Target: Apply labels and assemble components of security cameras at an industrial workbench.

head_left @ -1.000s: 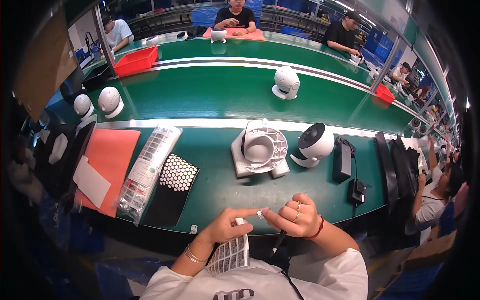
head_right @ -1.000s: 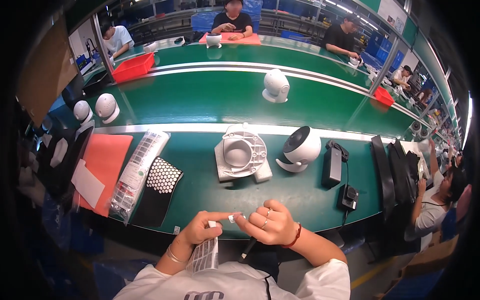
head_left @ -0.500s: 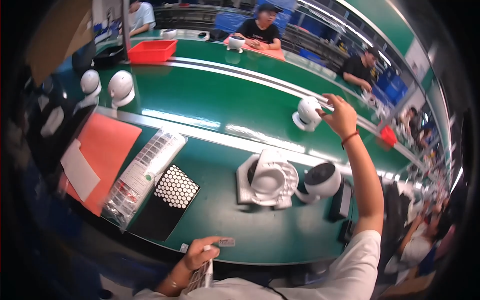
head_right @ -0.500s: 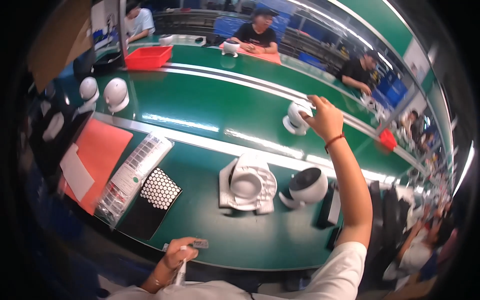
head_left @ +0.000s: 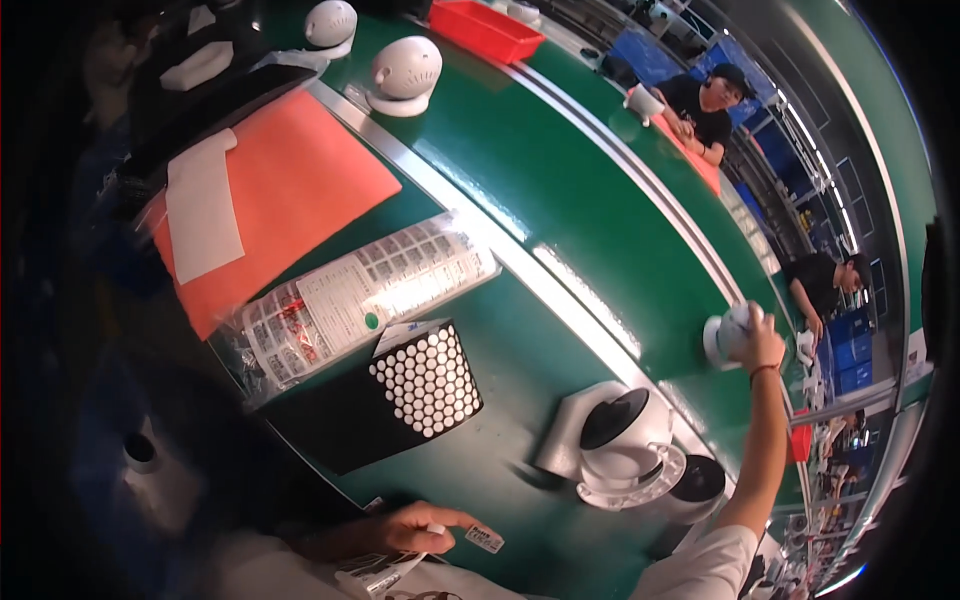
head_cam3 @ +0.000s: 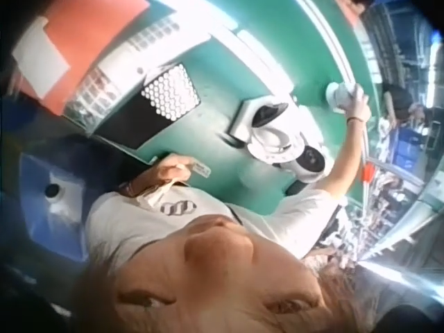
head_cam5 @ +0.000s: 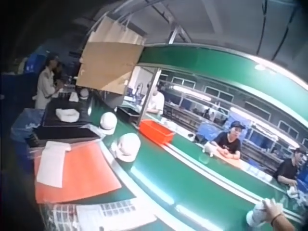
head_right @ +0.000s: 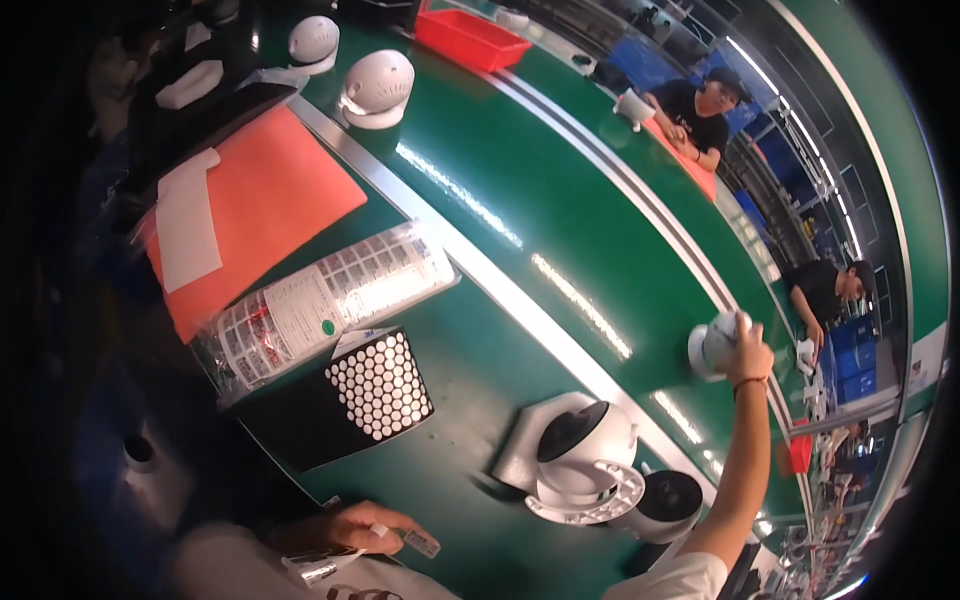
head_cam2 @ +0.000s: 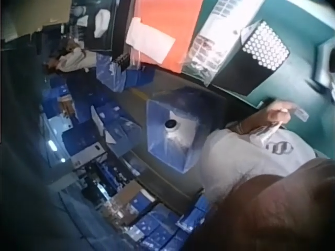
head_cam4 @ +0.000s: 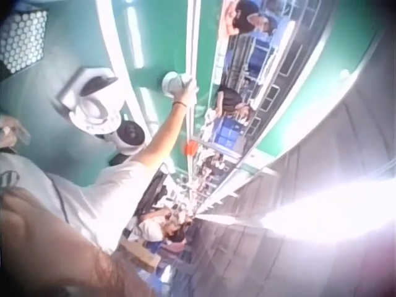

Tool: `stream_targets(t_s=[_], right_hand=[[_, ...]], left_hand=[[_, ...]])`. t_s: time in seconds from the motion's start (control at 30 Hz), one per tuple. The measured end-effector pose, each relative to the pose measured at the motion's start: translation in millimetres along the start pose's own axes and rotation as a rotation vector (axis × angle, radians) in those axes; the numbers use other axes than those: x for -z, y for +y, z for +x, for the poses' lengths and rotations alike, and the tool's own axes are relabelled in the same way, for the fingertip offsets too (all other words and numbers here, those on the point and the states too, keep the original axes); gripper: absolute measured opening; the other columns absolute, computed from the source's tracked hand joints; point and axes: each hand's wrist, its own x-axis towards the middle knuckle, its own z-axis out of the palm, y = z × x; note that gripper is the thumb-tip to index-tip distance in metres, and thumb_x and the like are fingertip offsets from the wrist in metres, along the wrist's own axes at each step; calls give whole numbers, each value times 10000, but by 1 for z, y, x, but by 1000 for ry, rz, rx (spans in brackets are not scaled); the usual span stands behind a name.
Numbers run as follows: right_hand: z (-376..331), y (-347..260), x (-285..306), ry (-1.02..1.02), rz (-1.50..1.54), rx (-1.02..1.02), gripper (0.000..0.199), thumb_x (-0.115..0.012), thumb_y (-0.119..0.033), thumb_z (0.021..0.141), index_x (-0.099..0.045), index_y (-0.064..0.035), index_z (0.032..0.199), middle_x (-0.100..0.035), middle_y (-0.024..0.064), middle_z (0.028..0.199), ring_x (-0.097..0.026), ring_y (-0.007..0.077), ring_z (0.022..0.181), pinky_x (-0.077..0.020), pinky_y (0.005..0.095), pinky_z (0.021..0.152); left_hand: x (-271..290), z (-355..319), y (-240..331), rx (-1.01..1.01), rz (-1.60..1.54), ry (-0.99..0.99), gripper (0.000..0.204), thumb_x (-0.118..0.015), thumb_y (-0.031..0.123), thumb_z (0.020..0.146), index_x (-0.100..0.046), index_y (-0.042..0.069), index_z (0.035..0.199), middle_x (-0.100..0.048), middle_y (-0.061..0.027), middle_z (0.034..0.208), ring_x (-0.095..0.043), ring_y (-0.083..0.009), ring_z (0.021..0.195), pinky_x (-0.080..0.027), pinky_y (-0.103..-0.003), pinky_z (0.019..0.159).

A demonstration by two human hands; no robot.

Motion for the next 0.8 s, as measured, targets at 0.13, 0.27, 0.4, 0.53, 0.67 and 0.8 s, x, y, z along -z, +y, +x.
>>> stream_targets(t_s=[0.13,0.27,0.4,0.53,0.67,0.8], right_hand=[[-2,-78,119,145,233,222,1028,-864,-214,458,-415,-285,1379,-580,99,1064,-666,365,855,-558,462,684],[-25,-215,216,81,291,473,1022,-877,-290,450,-424,-268,1366,-599,135,1117,-668,370,843,-550,458,707],[-62,-284,246,-15,196,601,979,-869,-348,487,-430,-152,1341,-586,220,1133,-685,352,796,-562,420,654],[-89,-311,249,-57,165,545,1069,-876,-375,461,-403,-130,1387,-567,226,1160,-676,352,797,-557,416,655],[-113,-325,256,-40,121,485,1045,-851,-441,537,-388,-106,1413,-558,243,1228,-698,304,803,-566,368,661],[-123,-305,266,9,324,414,853,-807,-404,644,-452,-121,1366,-591,197,1156,-684,342,818,-567,418,676]], left_hand=[[12,9,-14,-62,39,-84,562,-487,289,941,-423,-4,1416,-302,113,614,-277,-6,573,-198,-199,531],[2,-1,-14,-136,91,12,557,-471,277,937,-446,-58,1381,-371,68,637,-324,-39,574,-251,-217,537],[10,4,-29,-185,8,36,534,-493,281,962,-434,13,1420,-409,78,676,-338,-26,581,-266,-199,535],[1,-14,-19,-267,-61,56,490,-456,242,1002,-415,-30,1408,-378,78,631,-324,-27,549,-256,-207,503],[6,-22,-28,-439,-139,3,482,-426,247,1024,-397,-55,1397,-369,50,587,-319,-53,500,-259,-224,478],[-1,-28,-14,-388,-110,85,543,-425,266,1012,-336,-83,1418,-356,33,559,-323,-74,490,-265,-236,494]])
